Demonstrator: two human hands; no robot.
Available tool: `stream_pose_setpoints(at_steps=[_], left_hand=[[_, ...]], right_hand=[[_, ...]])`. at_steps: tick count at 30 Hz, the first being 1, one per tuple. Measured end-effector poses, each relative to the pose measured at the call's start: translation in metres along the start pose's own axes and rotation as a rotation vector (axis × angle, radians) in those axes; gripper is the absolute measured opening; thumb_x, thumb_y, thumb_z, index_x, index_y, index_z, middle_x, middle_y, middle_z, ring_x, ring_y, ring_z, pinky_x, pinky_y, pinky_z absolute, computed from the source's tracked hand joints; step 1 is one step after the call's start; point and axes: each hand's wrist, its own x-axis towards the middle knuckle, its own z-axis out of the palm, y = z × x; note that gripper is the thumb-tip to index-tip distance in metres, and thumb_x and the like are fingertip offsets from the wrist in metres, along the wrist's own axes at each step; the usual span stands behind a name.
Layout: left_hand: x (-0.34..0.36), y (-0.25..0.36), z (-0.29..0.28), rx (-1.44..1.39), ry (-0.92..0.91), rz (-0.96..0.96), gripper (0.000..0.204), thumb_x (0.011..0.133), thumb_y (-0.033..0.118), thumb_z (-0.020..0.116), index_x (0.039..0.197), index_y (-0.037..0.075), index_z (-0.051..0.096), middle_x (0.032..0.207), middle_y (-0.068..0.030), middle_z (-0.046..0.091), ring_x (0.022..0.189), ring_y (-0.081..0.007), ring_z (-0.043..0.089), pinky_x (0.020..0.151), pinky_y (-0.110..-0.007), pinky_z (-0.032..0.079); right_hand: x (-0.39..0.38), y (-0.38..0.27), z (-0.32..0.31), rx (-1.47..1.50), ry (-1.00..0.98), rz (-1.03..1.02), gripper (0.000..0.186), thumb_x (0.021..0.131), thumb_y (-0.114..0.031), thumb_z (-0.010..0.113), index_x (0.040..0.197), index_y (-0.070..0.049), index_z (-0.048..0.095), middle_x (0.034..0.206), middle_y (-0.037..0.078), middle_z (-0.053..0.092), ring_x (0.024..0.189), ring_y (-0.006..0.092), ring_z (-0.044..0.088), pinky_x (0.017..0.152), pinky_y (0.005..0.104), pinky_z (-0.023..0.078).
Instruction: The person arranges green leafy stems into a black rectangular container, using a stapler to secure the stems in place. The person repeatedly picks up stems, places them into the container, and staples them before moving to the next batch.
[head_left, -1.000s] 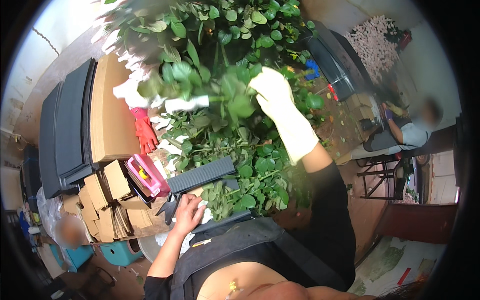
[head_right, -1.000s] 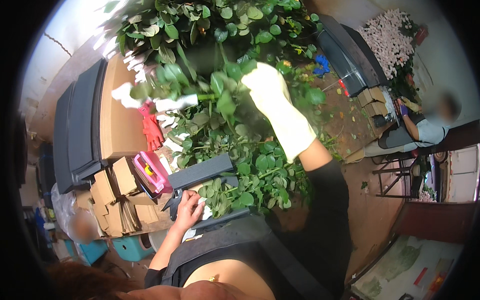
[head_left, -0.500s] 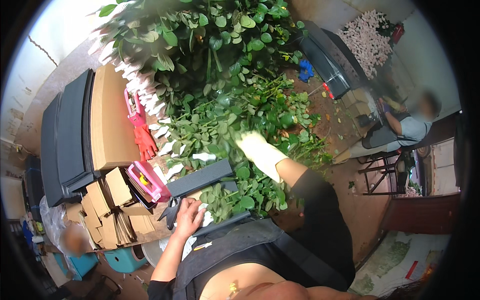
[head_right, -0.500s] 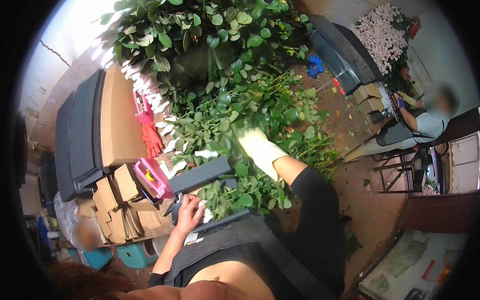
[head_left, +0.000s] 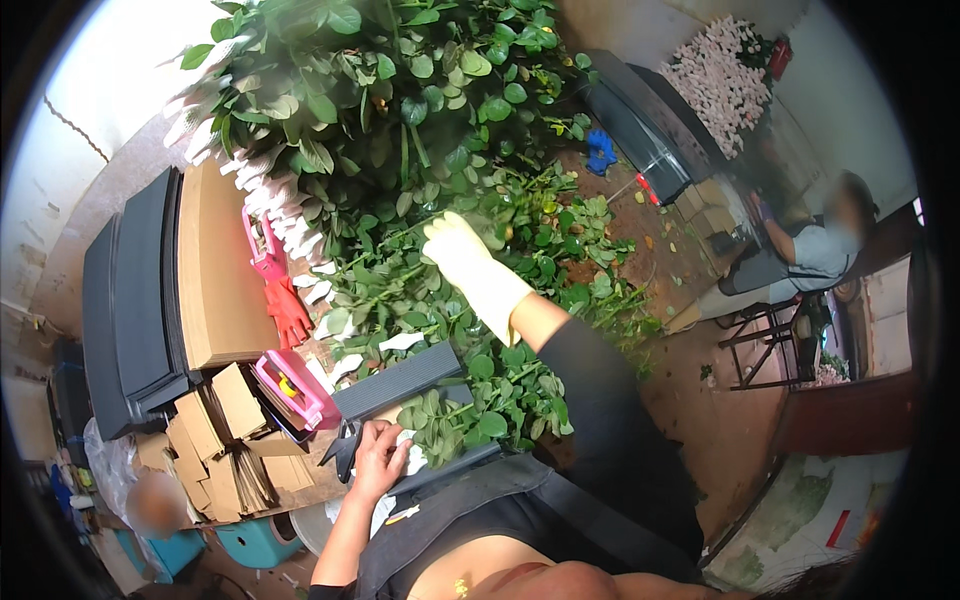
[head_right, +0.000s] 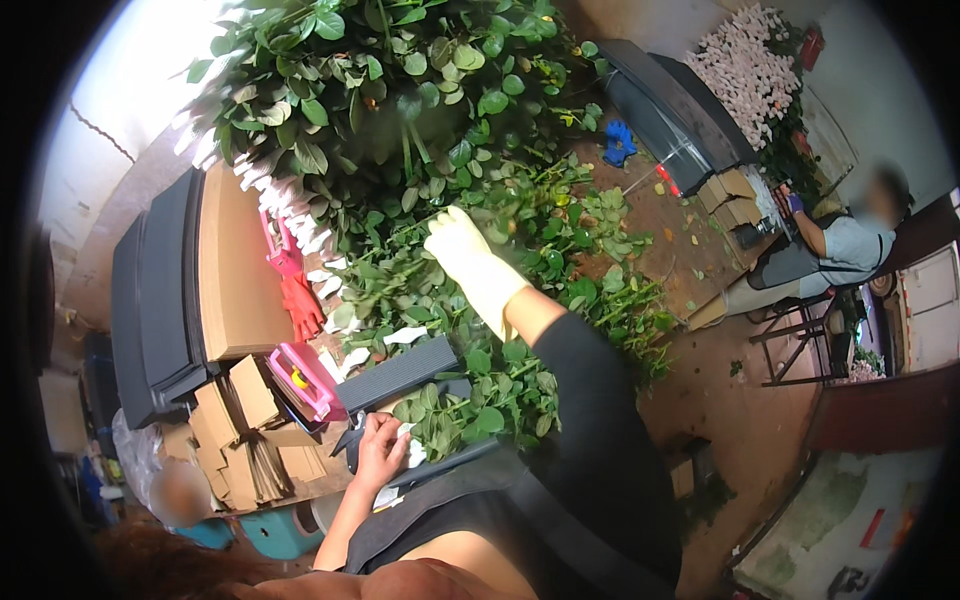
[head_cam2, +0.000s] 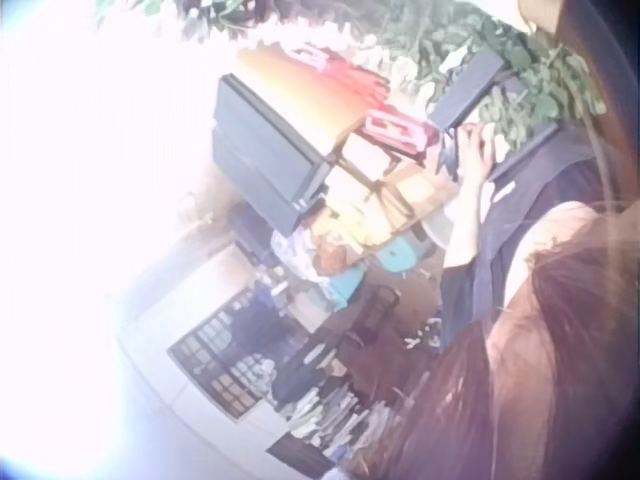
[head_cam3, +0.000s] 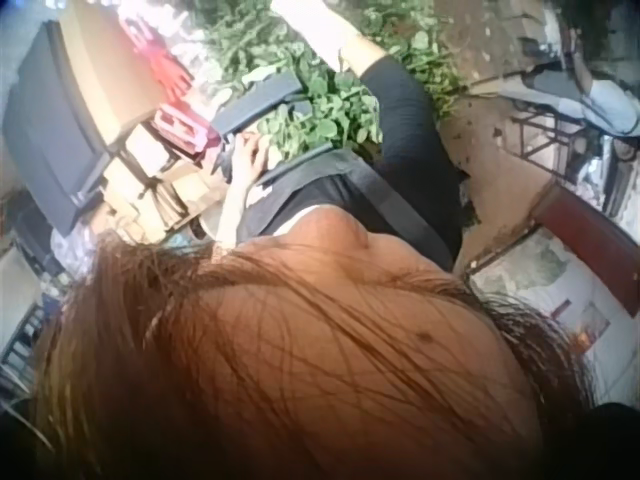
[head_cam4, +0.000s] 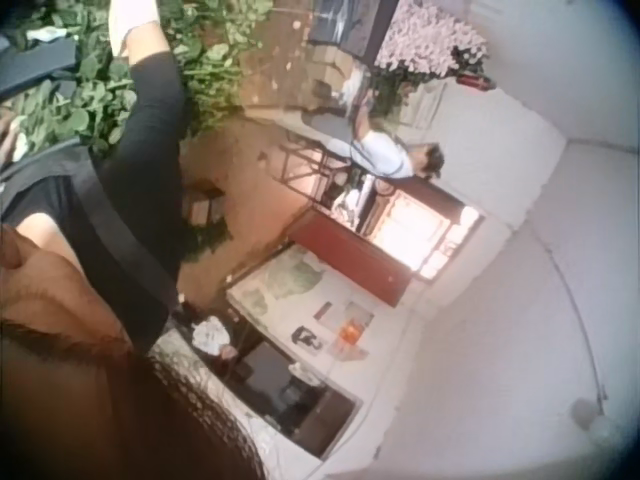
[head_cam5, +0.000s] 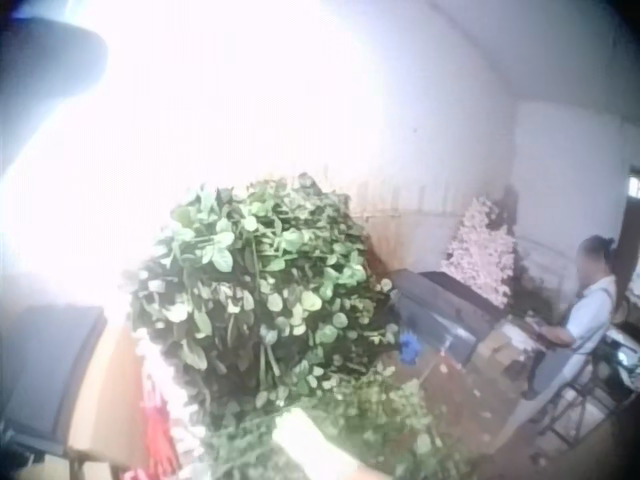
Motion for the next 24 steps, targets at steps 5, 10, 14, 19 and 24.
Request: stream_pose_setpoints(at_steps=[5, 10, 14, 19, 24], left_hand=[[-0.010, -0.010, 0.005, 0.000, 0.028, -0.007, 0.026, 0.089, 0.009, 0.076, 0.111, -0.001, 0.067, 0.107, -0.0118, 0.054, 0.078, -0.0202, 0.062, 0.067, -0.031, 0.054], [-0.010, -0.006, 0.005, -0.028, 0.020, -0.051, 0.031, 0.090, 0.018, 0.077, 0.117, 0.004, 0.070, 0.103, -0.0120, 0.057, 0.084, -0.0249, 0.063, 0.069, -0.035, 0.055], [-0.011, -0.007, 0.003, 0.023, 0.022, -0.008, 0.028, 0.090, 0.012, 0.076, 0.114, 0.000, 0.067, 0.105, -0.0115, 0.055, 0.077, -0.0204, 0.063, 0.067, -0.031, 0.055], [-0.005, -0.003, 0.001, 0.010, 0.000, -0.020, 0.030, 0.090, 0.015, 0.077, 0.116, 0.001, 0.068, 0.105, -0.0112, 0.056, 0.081, -0.0219, 0.063, 0.069, -0.032, 0.055], [-0.005, -0.005, 0.002, -0.025, 0.006, -0.043, 0.034, 0.089, 0.017, 0.079, 0.118, 0.003, 0.070, 0.103, -0.0111, 0.058, 0.081, -0.0236, 0.064, 0.070, -0.034, 0.055]], right_hand=[[-0.051, -0.039, -0.032, 0.031, -0.016, -0.016, 0.022, 0.079, -0.013, 0.068, 0.098, -0.004, 0.075, 0.115, 0.018, 0.069, 0.113, 0.0300, 0.065, 0.101, 0.0407, 0.051], [-0.105, -0.022, -0.005, 0.160, -0.639, -0.299, 0.063, 0.088, -0.023, 0.070, 0.143, -0.002, 0.050, 0.135, 0.021, 0.060, 0.123, 0.0332, 0.060, 0.102, 0.0432, 0.049], [-0.057, 0.021, -0.046, 0.710, -0.575, -0.090, 0.047, 0.096, -0.026, 0.057, 0.139, -0.006, 0.060, 0.139, 0.019, 0.063, 0.127, 0.0324, 0.061, 0.110, 0.0443, 0.048], [0.000, 0.034, 0.014, -0.036, 0.126, -0.075, 0.028, 0.085, -0.014, 0.065, 0.113, -0.013, 0.073, 0.119, 0.011, 0.069, 0.121, 0.0243, 0.061, 0.110, 0.0398, 0.041], [0.034, 0.028, -0.010, -0.085, -0.267, 0.051, 0.027, 0.093, -0.020, 0.061, 0.115, -0.013, 0.076, 0.133, 0.006, 0.068, 0.133, 0.0244, 0.055, 0.119, 0.0443, 0.032]])
